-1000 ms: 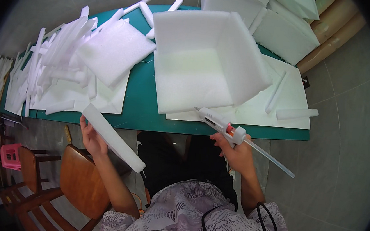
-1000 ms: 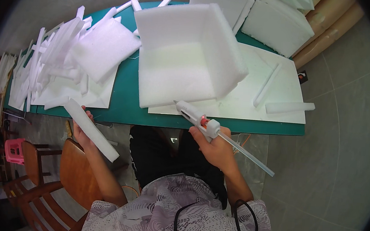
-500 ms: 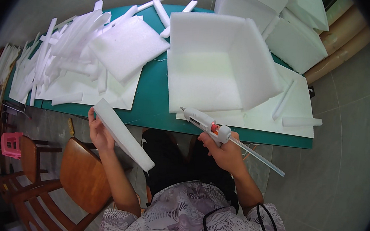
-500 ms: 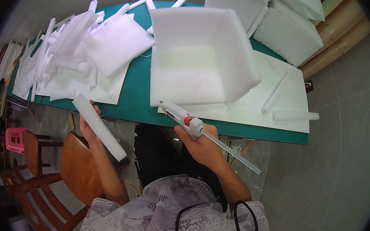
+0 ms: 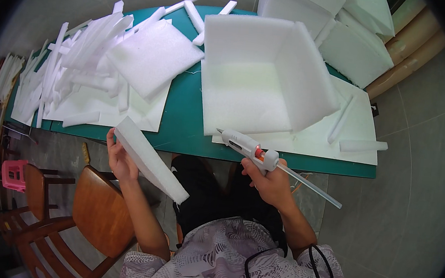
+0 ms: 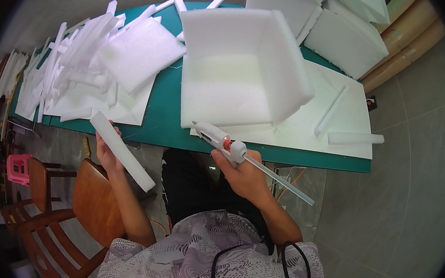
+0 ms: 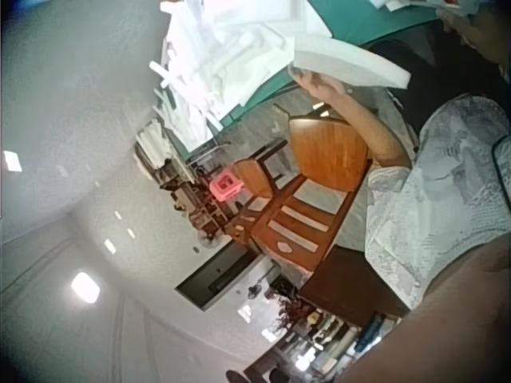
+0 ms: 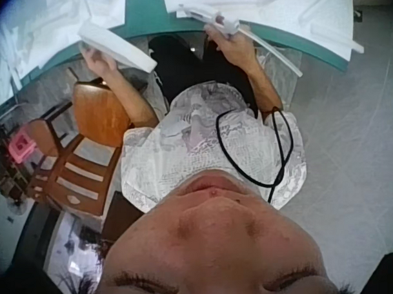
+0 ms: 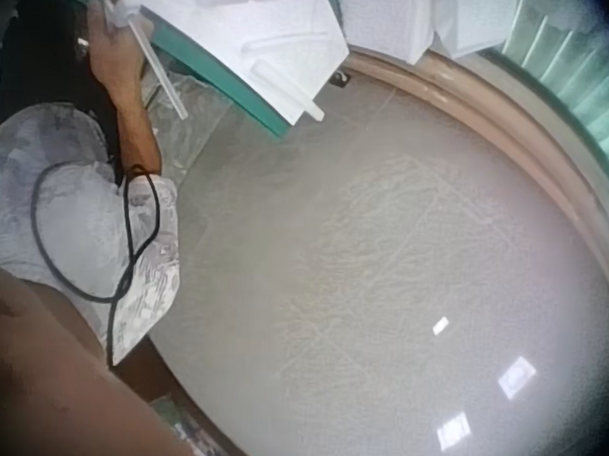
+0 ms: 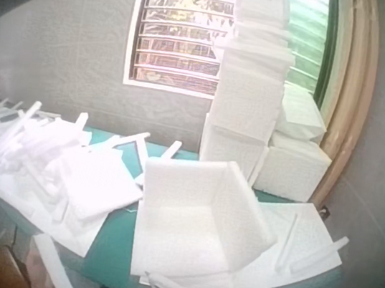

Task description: Assembling foam boxes using a hot glue gun and pre-cut foam pieces.

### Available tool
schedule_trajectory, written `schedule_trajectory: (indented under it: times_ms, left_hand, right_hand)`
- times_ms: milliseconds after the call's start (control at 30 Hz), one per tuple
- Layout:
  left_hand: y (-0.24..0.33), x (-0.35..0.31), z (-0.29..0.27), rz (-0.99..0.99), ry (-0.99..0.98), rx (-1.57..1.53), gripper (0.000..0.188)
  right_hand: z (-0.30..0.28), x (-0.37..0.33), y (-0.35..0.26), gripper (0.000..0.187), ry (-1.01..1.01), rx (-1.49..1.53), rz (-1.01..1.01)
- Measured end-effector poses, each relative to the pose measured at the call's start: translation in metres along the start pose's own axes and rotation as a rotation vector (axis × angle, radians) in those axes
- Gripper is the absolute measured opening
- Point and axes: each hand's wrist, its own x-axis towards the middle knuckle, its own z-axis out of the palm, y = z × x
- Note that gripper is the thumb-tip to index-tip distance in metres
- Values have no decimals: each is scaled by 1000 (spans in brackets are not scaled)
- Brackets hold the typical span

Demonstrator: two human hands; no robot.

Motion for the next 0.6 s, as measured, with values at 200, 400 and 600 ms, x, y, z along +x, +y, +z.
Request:
schedule_trajectory:
  times_ms: [200,400,600]
  left_hand:
    - [2,-1,3,-23,-8,-27,52]
    - [3,-1,8,-41,-5,-57,51]
    - [5,-1,36,-7,14,77,49]
  right_hand:
    - [1,-1,2,34,12,22,-9]
    - [-3,-4,6,26,8,-28,-67]
    - [-14,-17,13,22,56,140,-80]
